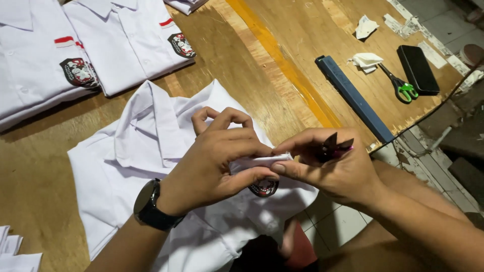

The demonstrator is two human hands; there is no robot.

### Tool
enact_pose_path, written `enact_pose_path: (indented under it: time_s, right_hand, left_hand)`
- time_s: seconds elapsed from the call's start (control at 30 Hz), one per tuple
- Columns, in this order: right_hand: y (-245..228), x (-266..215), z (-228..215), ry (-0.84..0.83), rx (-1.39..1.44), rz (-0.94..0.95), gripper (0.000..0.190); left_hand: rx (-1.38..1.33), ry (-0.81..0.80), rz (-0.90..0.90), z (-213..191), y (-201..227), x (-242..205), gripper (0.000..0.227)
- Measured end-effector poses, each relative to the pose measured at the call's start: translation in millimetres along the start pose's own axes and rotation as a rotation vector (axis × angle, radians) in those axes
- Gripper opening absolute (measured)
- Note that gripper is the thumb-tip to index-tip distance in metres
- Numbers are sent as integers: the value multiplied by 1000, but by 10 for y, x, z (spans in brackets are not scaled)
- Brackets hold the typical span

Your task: The person uses small scissors to trim loose threads from the collar, placket, and pocket area of a white shirt. They carefully snip small fibers from the fabric edges and around the embroidered emblem while the shirt lies flat on a wooden table.

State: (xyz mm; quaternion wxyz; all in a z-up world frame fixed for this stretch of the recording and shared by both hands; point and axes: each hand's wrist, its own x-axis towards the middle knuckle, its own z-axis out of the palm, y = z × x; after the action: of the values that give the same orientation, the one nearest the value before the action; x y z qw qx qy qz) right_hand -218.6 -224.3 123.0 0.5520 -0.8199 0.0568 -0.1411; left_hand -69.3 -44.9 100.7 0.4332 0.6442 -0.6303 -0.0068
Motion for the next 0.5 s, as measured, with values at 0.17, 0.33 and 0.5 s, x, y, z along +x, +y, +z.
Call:
enact_pose_path:
  time_s: [0.17, 0.33, 0.5]
  right_hand:
    - [31, -31, -107, -134, 26, -24, 21]
    - [11, -76, -40, -82, 16, -11, 18]
    - [68, -72, -53, -51, -61, -42, 16]
  left_hand:
    - [-36, -55, -12, 25, 22, -2, 25]
    - [-277, -80, -86, 91, 11, -10, 28]
    - [-322, -42, -158, 283, -113, -75, 19]
